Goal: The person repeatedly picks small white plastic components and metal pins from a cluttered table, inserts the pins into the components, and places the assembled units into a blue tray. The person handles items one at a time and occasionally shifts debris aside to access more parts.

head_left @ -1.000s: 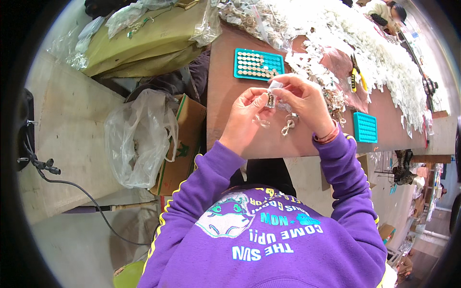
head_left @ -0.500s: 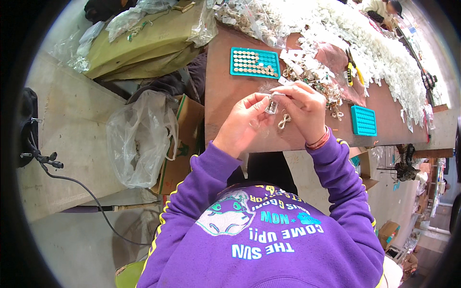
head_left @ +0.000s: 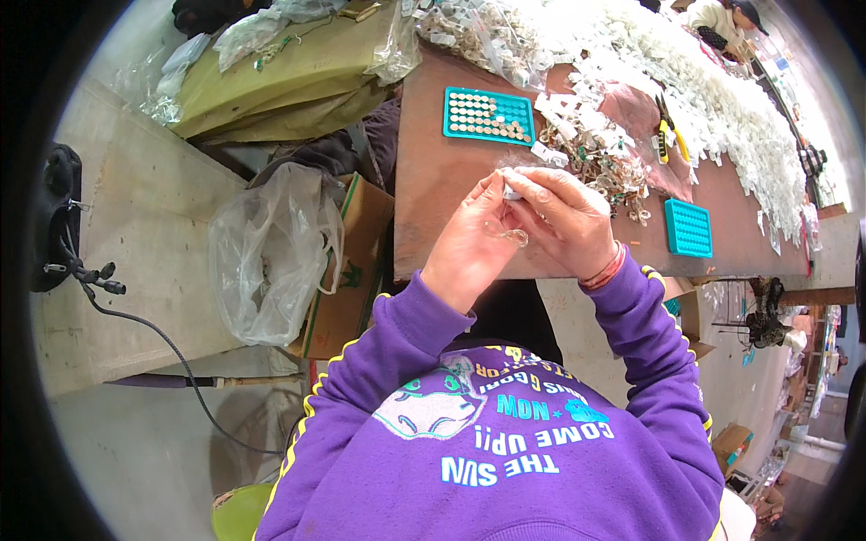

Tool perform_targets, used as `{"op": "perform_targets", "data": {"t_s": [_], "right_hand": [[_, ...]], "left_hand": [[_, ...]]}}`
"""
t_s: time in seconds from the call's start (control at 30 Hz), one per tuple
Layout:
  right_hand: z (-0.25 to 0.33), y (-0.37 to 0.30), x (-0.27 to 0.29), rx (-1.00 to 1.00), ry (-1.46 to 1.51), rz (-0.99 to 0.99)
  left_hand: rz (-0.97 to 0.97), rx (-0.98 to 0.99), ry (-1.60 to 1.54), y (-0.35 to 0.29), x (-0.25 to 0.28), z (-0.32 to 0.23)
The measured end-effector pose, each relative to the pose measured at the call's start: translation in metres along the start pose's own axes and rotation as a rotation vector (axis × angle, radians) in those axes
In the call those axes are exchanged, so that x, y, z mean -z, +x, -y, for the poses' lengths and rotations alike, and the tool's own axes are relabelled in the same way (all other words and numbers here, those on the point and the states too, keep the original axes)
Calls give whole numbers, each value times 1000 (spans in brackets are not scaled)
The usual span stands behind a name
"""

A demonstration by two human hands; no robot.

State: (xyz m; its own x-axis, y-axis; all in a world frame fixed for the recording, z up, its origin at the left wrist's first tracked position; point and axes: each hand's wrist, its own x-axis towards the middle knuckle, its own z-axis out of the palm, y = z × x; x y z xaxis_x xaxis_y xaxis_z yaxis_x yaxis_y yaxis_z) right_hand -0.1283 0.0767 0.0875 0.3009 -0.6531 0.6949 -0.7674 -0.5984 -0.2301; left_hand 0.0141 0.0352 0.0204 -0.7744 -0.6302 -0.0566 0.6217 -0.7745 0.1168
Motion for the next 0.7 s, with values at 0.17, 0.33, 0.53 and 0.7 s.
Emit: {"op": "perform_targets", "data": {"t_s": [0.17,0.33,0.53,0.7], "right_hand": [[-11,-3,10,121,-40,127],[-8,-17,2,9,-17,80],[-14,-48,17,-662,-30,-194],[-39,-56,21,-532,-184,46]], "left_hand": [[-9,108,-146,-4,3,7],[-57,106,-100,-8,4,7],[-66,-320,268,5,14,-1],[-22,-408,443,9,29,-3]]}}
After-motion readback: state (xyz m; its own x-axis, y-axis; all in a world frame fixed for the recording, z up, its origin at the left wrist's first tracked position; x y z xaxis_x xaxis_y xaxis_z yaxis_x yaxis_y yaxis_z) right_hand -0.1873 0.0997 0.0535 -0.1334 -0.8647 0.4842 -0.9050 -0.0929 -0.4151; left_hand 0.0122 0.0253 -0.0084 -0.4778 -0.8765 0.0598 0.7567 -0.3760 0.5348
